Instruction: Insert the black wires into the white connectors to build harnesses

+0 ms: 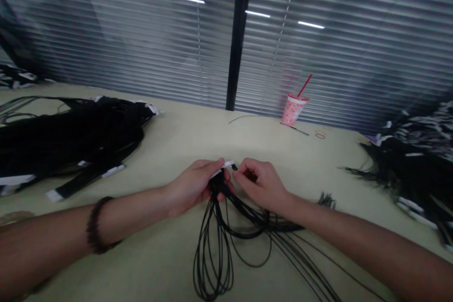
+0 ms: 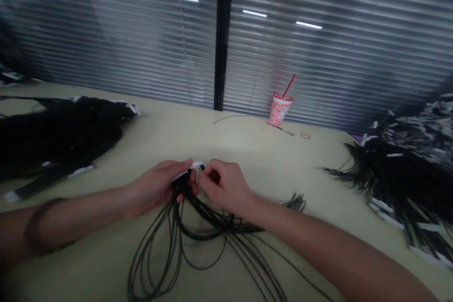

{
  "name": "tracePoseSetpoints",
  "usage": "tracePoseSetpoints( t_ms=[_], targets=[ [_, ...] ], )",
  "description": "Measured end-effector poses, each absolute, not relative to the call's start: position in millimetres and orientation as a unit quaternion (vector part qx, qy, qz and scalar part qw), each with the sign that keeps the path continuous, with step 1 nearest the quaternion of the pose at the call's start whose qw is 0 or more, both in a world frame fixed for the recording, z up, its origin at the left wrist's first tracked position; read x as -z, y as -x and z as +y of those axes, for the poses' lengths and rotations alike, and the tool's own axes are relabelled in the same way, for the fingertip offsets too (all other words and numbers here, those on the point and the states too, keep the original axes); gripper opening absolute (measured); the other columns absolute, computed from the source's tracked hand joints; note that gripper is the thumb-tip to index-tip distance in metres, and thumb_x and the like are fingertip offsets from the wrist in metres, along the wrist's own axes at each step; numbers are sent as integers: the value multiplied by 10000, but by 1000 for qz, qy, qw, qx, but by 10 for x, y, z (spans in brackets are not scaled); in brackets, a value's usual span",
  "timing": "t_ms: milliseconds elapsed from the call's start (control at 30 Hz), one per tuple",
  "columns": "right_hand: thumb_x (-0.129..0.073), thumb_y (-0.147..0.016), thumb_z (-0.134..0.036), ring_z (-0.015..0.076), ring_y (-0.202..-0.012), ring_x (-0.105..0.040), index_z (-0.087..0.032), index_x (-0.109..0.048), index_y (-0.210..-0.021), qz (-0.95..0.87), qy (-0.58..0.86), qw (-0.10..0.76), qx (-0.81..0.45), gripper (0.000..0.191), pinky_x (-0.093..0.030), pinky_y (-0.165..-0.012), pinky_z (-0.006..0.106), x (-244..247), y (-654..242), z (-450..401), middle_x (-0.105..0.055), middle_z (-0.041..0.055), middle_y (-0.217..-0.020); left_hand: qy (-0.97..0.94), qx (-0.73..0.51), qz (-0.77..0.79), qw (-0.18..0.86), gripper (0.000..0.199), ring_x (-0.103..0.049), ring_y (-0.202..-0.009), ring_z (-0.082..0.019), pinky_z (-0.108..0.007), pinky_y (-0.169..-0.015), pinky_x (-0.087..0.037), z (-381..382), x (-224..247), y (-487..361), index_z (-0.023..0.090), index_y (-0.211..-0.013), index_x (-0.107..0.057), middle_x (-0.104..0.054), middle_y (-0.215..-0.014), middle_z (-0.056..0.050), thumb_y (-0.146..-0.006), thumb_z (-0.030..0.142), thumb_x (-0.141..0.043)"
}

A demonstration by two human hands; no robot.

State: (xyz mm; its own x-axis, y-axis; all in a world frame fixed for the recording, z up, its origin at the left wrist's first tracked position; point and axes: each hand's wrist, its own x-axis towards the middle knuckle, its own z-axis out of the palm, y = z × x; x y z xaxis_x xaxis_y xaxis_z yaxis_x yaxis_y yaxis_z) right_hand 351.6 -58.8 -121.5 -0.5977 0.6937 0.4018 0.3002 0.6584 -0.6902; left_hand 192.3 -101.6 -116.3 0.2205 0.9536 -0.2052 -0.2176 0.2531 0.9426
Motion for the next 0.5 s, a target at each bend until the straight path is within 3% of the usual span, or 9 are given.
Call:
tracePoseSetpoints(
  t_ms=[133,500],
  targets=[
    [-465,-756,-252,46,-437,-361,-155,-500,-603,-860,302,337,-237,184,-260,-423,180,1295,-3545,-561,-450,-41,-494,-422,-420,459,660,308,-520,-432,-97,-198,-430,-341,-1026,1141,-1924,131,-720,-539,-642,-652,-84,-784,415,-437],
    [-442,-765,-243,57,-450,-367,-164,-493,-620,-863,299,331,-236,173,-271,-442,192,1294,-3562,-553,-465,-33,-517,-422,-417,432,679,308,-535,-455,-113,-225,-462,-374,-995,1163,-1901,129,-725,-552,-641,-668,-102,-775,414,-448]
  ],
)
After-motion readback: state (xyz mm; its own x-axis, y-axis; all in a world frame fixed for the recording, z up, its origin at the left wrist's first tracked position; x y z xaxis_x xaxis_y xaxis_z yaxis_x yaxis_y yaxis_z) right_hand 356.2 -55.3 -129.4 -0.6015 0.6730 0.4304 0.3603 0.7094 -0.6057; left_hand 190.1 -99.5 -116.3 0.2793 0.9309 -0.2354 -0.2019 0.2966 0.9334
